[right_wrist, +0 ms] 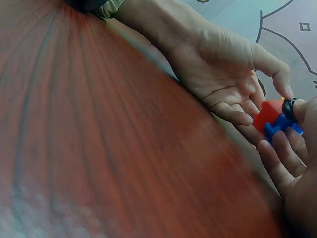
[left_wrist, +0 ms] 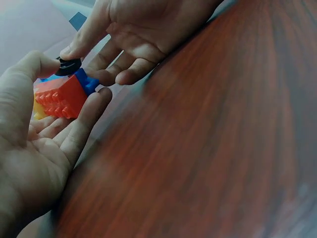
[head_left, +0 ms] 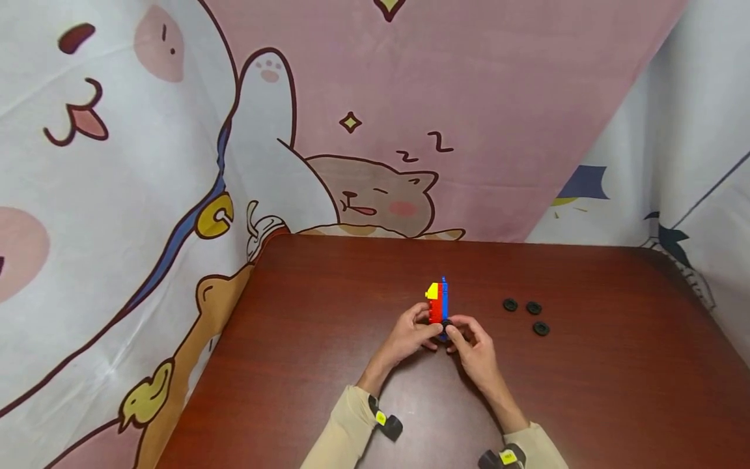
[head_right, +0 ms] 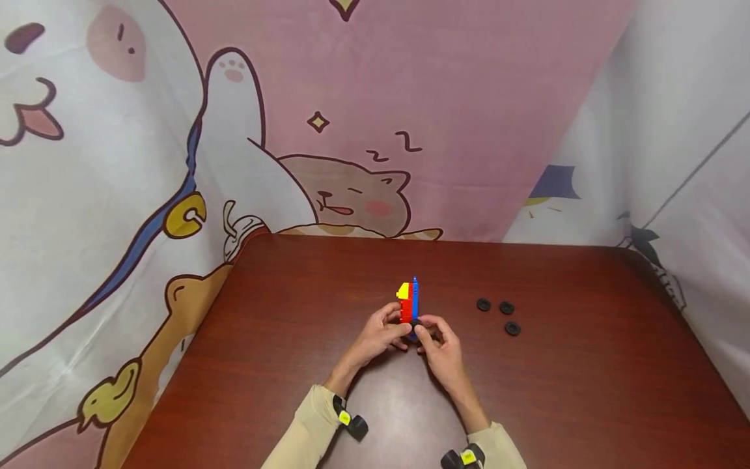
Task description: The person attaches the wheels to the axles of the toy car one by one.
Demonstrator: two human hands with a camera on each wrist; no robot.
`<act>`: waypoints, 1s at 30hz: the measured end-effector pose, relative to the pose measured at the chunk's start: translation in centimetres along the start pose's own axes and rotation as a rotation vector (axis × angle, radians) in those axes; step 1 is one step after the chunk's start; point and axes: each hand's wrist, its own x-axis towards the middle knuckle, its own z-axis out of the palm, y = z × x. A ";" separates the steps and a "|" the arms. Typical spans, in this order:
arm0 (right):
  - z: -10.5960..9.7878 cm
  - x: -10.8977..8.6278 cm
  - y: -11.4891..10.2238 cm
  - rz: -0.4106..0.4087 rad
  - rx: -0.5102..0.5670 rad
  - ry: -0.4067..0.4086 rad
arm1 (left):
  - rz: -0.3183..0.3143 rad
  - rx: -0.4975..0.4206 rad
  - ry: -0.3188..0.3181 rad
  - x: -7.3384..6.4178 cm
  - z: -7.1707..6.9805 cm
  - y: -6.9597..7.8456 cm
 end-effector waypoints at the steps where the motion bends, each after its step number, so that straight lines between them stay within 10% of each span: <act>1: 0.0 0.0 0.0 -0.004 0.008 -0.002 | 0.002 0.008 0.005 0.1 0.1 0.0; 17: -0.2 0.1 0.0 0.024 0.005 -0.067 | -0.007 0.046 0.058 0.1 0.5 0.1; 30: -0.4 0.3 -0.8 0.152 -0.001 0.063 | -0.003 0.029 0.002 -0.4 0.3 0.3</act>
